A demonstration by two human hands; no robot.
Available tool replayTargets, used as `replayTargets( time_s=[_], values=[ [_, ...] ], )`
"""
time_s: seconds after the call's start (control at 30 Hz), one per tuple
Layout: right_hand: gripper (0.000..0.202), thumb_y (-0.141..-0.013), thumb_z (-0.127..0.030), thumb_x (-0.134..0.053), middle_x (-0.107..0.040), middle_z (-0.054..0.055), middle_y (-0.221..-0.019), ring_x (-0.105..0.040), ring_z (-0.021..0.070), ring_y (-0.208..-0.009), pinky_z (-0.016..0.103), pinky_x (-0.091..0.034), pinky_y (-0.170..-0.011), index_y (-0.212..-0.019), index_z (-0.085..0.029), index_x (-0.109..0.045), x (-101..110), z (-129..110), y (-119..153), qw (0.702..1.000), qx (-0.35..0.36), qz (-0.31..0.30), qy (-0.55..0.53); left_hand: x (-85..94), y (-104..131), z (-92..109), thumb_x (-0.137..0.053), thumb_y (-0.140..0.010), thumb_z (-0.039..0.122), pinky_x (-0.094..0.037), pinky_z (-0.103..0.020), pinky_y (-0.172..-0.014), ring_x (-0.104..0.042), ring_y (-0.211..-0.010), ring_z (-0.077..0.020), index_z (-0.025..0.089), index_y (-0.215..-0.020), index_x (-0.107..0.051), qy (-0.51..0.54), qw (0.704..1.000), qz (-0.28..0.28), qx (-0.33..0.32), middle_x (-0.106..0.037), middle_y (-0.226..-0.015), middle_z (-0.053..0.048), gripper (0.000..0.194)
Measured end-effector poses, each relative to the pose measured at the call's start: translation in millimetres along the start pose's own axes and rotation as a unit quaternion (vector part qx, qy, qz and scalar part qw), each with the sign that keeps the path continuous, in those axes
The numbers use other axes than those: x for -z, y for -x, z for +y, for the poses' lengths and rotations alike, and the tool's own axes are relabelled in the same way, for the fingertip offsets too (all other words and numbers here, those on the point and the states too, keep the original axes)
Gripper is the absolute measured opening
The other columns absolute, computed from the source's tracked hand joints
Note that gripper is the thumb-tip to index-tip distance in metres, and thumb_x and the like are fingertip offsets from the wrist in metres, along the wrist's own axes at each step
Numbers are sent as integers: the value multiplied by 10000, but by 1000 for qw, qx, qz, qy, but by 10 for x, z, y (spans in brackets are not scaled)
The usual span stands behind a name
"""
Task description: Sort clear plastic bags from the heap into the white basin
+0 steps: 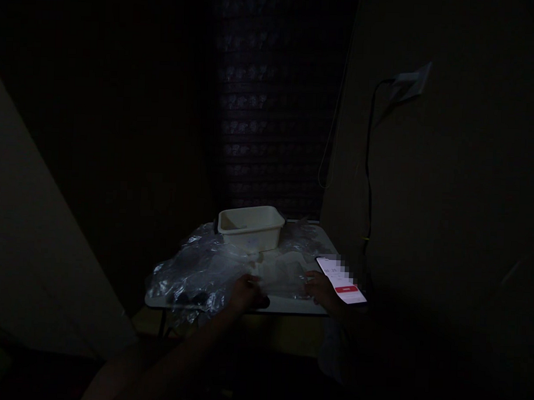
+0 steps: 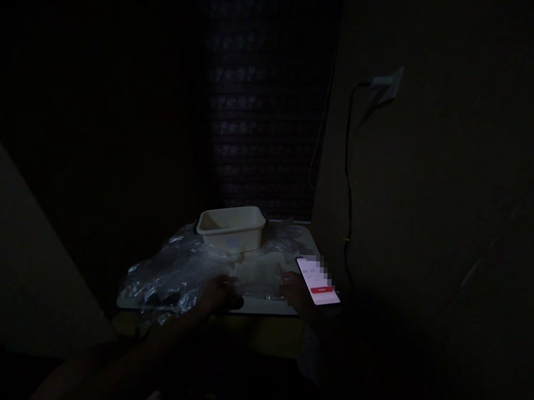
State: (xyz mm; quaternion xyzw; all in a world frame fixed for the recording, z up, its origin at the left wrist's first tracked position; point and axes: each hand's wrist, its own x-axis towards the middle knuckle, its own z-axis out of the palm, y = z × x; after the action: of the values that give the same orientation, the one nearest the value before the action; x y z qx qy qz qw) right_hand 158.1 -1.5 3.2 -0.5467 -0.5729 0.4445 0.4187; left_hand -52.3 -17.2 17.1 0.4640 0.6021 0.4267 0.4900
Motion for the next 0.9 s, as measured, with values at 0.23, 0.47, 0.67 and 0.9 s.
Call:
replayTargets(
  time_s=[0.23,0.47,0.67,0.9],
  values=[
    [283,-517,-190,-471,-499,-54,-518,-424,70,-350,183,-298,-311,-800,-182,-456,-45,-119,61,997,-37,48,54,78,93,111,-461,-603,145,-394,-232,-478,-525,-500,-133,140,-827,-441,-284,955,39,-78,-527,-537,-3,225],
    [264,-543,-209,-447,-549,6,-647,-513,140,-593,229,-383,-485,-797,-183,-511,-42,-136,57,979,35,61,190,-12,135,225,-322,-712,220,-337,-265,-735,-458,-850,-167,135,-939,-454,-520,792,-20,-318,-495,-932,-91,277],
    [320,-626,-202,-381,-517,82,-920,-443,194,-879,297,-344,-731,-920,-151,-498,-20,-275,75,902,143,101,396,-352,70,146,-203,-759,294,-180,-351,-875,-187,-1097,-229,14,-1133,-262,-573,748,-77,-327,-251,-1195,-168,471],
    [404,-758,-258,-210,-335,104,-1167,-254,168,-1080,331,-228,-882,-1103,-96,-343,-327,-297,-27,862,301,-24,407,-576,-14,119,-192,-747,281,-142,-390,-876,-122,-1116,-233,57,-1177,-185,-603,736,-80,-296,-174,-1232,-143,486]
  ],
)
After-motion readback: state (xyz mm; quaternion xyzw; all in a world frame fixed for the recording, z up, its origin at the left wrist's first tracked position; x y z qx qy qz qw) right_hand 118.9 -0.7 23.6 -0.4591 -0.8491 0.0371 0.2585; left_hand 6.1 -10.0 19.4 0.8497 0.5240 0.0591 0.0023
